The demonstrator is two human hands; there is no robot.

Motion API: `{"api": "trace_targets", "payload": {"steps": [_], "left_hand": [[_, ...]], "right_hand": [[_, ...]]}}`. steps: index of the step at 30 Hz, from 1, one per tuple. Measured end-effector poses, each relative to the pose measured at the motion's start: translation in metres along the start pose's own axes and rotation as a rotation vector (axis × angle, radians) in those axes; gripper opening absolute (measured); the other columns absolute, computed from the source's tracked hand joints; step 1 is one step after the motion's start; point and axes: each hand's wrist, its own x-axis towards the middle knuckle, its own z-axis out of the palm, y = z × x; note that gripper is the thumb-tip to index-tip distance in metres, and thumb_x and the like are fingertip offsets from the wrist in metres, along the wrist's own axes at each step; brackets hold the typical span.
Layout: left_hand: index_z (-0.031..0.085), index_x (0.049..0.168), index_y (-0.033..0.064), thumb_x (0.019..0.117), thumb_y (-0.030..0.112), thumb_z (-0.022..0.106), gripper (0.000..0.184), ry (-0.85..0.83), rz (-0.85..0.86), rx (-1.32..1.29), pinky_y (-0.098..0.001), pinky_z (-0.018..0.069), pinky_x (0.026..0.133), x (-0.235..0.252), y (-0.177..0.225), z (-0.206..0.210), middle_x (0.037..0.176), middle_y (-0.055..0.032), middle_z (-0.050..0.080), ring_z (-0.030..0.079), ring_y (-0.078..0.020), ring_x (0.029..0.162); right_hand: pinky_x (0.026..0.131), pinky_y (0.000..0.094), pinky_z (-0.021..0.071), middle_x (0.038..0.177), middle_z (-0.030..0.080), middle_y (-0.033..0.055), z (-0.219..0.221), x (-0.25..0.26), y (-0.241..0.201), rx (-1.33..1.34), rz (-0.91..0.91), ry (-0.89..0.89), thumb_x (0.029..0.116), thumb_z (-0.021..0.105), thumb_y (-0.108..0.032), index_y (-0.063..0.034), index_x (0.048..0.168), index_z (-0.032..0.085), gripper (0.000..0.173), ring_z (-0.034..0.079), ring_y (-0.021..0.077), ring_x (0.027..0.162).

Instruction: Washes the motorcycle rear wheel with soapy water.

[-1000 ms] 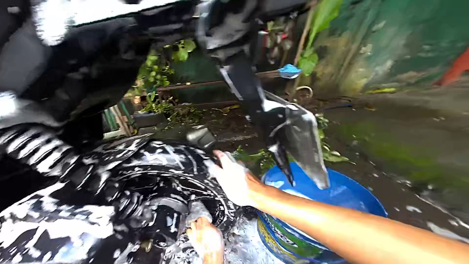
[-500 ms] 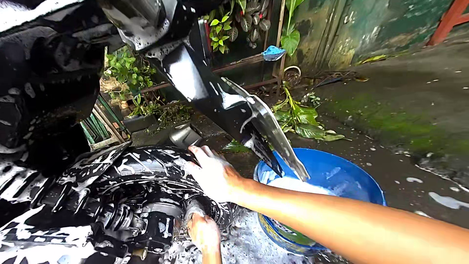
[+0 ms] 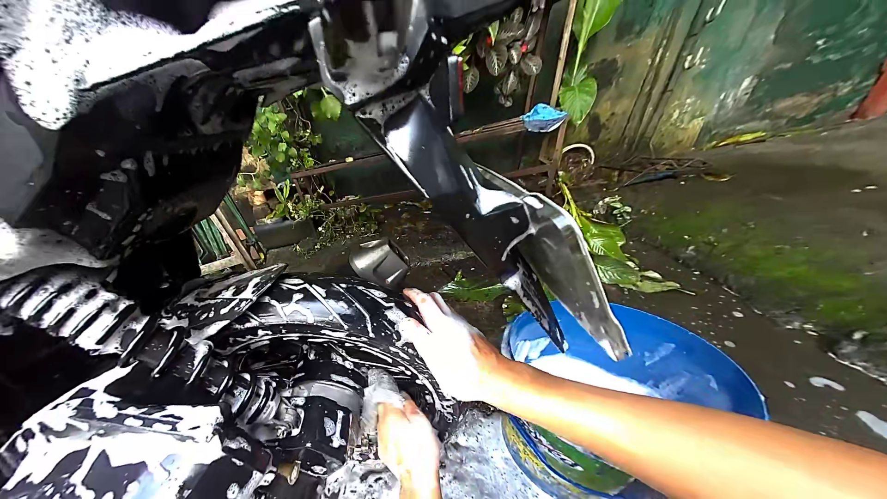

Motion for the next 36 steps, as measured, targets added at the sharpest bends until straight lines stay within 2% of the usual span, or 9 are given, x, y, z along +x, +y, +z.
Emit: {"api": "trace_targets", "payload": {"steps": [6, 11, 15, 18, 23, 25, 28, 31, 36], "left_hand": [[0.066, 0.125, -0.0006, 0.1013, 0.017, 0.057, 0.031, -0.215, 0.086, -0.096, -0.0541, 0.0478, 0.106, 0.029, -0.009, -0.006, 0.125, -0.0199, 0.068, 0.064, -0.032, 0.121], [0.073, 0.107, 0.0002, 0.101, 0.023, 0.059, 0.028, -0.134, 0.13, -0.122, -0.0589, 0.052, 0.096, -0.009, -0.012, -0.008, 0.112, -0.0186, 0.072, 0.069, -0.034, 0.109], [0.064, 0.133, 0.0136, 0.1021, 0.029, 0.051, 0.037, -0.171, 0.045, 0.324, -0.0547, 0.0532, 0.094, 0.012, -0.004, -0.009, 0.13, -0.0092, 0.069, 0.068, -0.0272, 0.115], [0.062, 0.133, 0.008, 0.102, 0.023, 0.054, 0.036, -0.177, 0.079, 0.211, -0.0512, 0.0521, 0.1, 0.023, -0.012, 0.005, 0.131, -0.0121, 0.068, 0.066, -0.0269, 0.119], [0.073, 0.097, -0.0044, 0.0952, 0.011, 0.064, 0.019, 0.039, 0.212, -0.274, -0.0572, 0.0544, 0.093, -0.022, -0.022, 0.021, 0.1, -0.0208, 0.072, 0.07, -0.0354, 0.1], [0.075, 0.091, -0.0034, 0.0912, 0.007, 0.068, 0.013, 0.117, 0.169, -0.512, -0.0485, 0.057, 0.086, -0.037, -0.021, 0.024, 0.089, -0.0153, 0.073, 0.071, -0.0256, 0.088], [0.071, 0.101, -0.0063, 0.0924, 0.0, 0.065, 0.012, 0.107, 0.046, -0.909, -0.0323, 0.0592, 0.085, -0.039, -0.021, 0.01, 0.092, -0.0125, 0.074, 0.071, -0.0124, 0.087], [0.064, 0.128, -0.006, 0.1015, 0.02, 0.06, 0.037, 0.116, 0.14, -0.567, -0.0495, 0.0486, 0.107, -0.014, -0.007, -0.021, 0.123, -0.0212, 0.068, 0.064, -0.0277, 0.119], [0.055, 0.137, -0.0088, 0.1115, 0.043, 0.026, 0.064, -0.032, 0.139, -0.342, -0.0574, 0.0428, 0.111, 0.0, -0.015, 0.02, 0.131, -0.0302, 0.062, 0.057, -0.0404, 0.129]], "right_hand": [[0.106, 0.0566, 0.0465, 0.154, 0.045, 0.0159, -0.004, -0.01, 0.008, -0.045, 0.019, -0.071, 0.1096, 0.038, -0.035, -0.0144, 0.156, 0.039, 0.05, 0.053, 0.0344, 0.133], [0.104, 0.0558, 0.0488, 0.149, 0.049, 0.0165, -0.003, -0.007, 0.006, -0.006, 0.14, -0.086, 0.1087, 0.037, -0.045, -0.0154, 0.157, 0.036, 0.057, 0.057, 0.0331, 0.129], [0.101, 0.0573, 0.0509, 0.149, 0.049, 0.017, -0.003, -0.013, 0.008, 0.002, 0.123, -0.091, 0.1084, 0.037, -0.046, -0.0153, 0.158, 0.035, 0.058, 0.059, 0.0338, 0.126], [0.102, 0.0561, 0.0507, 0.15, 0.049, 0.0147, -0.005, -0.012, 0.006, -0.005, 0.145, -0.104, 0.1081, 0.036, -0.049, -0.0167, 0.158, 0.034, 0.06, 0.059, 0.0314, 0.127], [0.104, 0.054, 0.0494, 0.147, 0.052, 0.0121, 0.002, -0.012, 0.013, 0.026, 0.124, -0.043, 0.1073, 0.038, -0.049, -0.0165, 0.156, 0.039, 0.059, 0.058, 0.029, 0.128], [0.105, 0.0538, 0.0485, 0.145, 0.053, 0.0122, 0.006, -0.01, 0.019, 0.053, 0.087, 0.009, 0.1063, 0.04, -0.049, -0.016, 0.155, 0.041, 0.059, 0.057, 0.0284, 0.13], [0.104, 0.0532, 0.0496, 0.144, 0.055, 0.0113, 0.011, -0.012, 0.024, 0.088, 0.064, 0.038, 0.1058, 0.041, -0.048, -0.0173, 0.154, 0.042, 0.057, 0.058, 0.027, 0.128], [0.105, 0.0518, 0.0498, 0.143, 0.056, 0.0102, 0.013, -0.01, 0.026, 0.094, 0.049, 0.058, 0.105, 0.041, -0.05, -0.0173, 0.154, 0.043, 0.059, 0.058, 0.025, 0.128], [0.109, 0.054, 0.0461, 0.148, 0.052, 0.0097, 0.013, -0.011, 0.023, 0.123, 0.104, 0.045, 0.1055, 0.04, -0.052, -0.0197, 0.154, 0.043, 0.058, 0.054, 0.0255, 0.134]]}}
